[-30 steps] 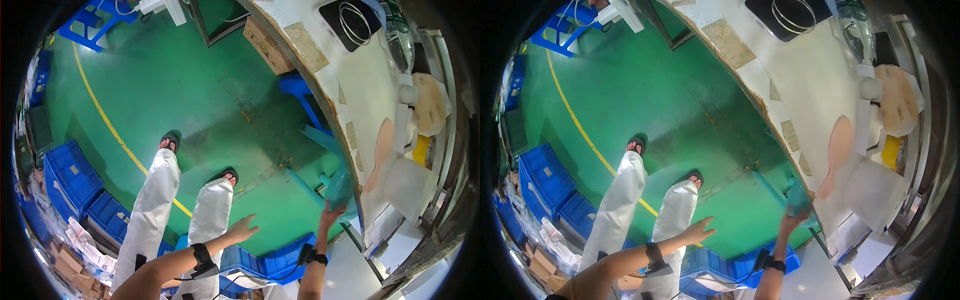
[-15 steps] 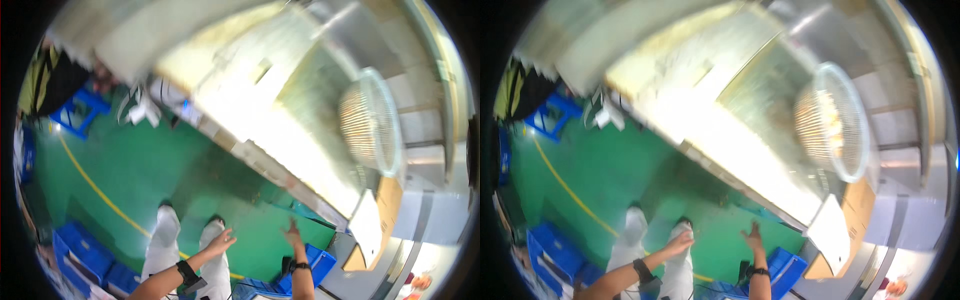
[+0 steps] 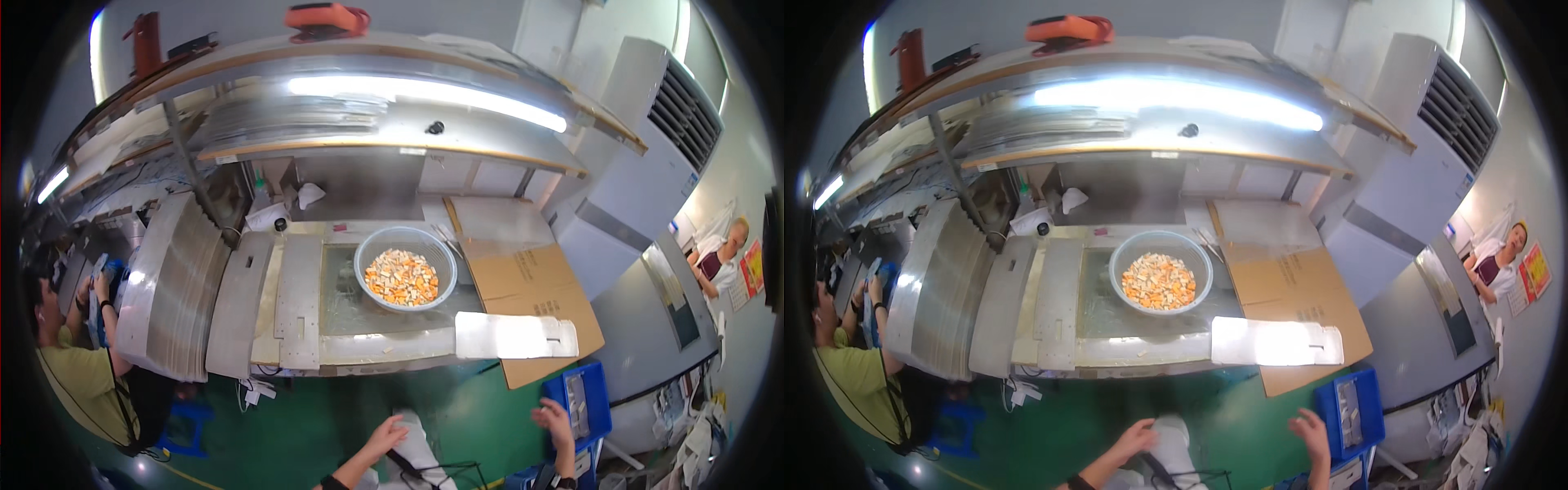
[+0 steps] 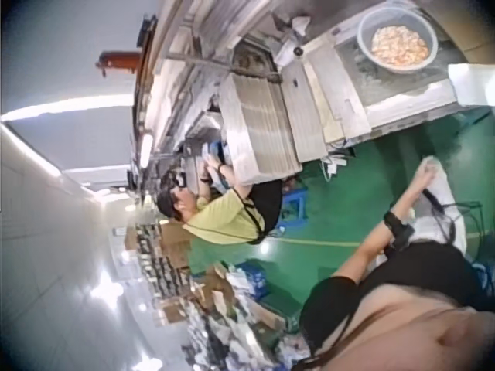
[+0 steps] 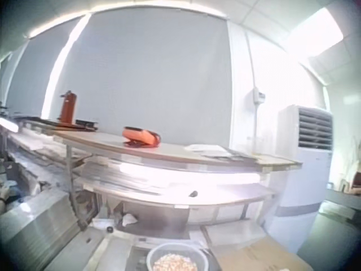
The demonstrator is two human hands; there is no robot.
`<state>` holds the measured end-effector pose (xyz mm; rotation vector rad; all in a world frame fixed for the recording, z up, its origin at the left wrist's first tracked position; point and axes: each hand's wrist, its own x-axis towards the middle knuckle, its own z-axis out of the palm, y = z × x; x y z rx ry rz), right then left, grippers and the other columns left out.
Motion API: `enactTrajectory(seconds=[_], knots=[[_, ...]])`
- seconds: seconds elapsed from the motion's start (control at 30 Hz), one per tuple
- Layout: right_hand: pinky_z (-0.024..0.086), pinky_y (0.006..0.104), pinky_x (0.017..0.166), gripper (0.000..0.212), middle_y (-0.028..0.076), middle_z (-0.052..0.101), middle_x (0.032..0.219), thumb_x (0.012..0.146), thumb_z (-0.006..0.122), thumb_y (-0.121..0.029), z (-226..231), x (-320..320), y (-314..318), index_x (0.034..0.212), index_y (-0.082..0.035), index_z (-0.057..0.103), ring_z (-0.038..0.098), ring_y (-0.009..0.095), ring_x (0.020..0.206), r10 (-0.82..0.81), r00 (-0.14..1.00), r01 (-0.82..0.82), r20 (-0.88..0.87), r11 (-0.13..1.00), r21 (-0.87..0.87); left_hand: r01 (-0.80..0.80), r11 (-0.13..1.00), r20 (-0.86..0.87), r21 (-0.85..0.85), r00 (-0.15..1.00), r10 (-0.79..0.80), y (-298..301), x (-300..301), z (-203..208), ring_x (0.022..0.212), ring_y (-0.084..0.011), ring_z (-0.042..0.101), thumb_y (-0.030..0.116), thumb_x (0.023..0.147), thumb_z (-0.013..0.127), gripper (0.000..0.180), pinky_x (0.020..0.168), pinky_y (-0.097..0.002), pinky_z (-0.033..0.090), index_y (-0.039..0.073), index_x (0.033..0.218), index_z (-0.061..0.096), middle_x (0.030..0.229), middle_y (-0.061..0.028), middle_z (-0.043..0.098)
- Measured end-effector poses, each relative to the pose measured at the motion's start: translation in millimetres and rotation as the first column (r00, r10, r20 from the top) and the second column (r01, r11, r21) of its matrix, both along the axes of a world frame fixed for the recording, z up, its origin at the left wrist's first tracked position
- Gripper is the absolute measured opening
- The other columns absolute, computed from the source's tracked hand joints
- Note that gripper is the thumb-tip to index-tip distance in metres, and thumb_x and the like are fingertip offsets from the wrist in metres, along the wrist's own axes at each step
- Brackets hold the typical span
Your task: Sorting and placing small electronic components into plastic trays or sheets.
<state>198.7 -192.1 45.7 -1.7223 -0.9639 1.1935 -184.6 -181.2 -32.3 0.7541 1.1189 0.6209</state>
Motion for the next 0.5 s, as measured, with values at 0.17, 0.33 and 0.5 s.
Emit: enactTrajectory(seconds=[0.17,0.33,0.5], knots=[[0.043,0.0219,0.063,0.033,0.01,0.057,0.086,0.075,0.05,-0.007,5,37,78,0.106,0.0,0.044,0.055,0.014,0.074,0.052,0.951,-0.094,0.306,0.988,0.125,0.144,0.809,-0.568,0.57,0.78,0.261,88,-12,24,0.078,-0.025,0.051,0.023,0.065,0.061,0.043,0.07,-0.034,0.042,0.002,0.101,0.047,0.089,-0.0135,0.051],[0.029,0.0347,0.089,0.05,0.022,0.044,0.108,0.067,0.057,-0.015,-37,98,163,0.109,0.007,0.04,0.04,0.029,0.103,-0.183,0.713,0.049,0.677,0.976,0.211,0.361,0.701,-0.772,0.616,0.457,0.443,144,-14,14,0.085,-0.0305,0.045,0.014,0.066,0.054,0.033,0.075,-0.0361,0.038,0.002,0.096,0.048,0.093,-0.0158,0.045],[0.034,0.0346,0.084,0.053,0.024,0.046,0.103,0.071,0.057,-0.031,-150,200,222,0.103,0.01,0.044,0.044,0.032,0.097,-0.279,0.816,0.138,0.506,0.945,0.298,0.365,0.753,-0.787,0.548,0.531,0.315,161,2,-6,0.079,-0.0312,0.046,0.009,0.067,0.048,0.014,0.067,-0.0381,0.039,0.0,0.078,0.047,0.081,-0.0154,0.044]])
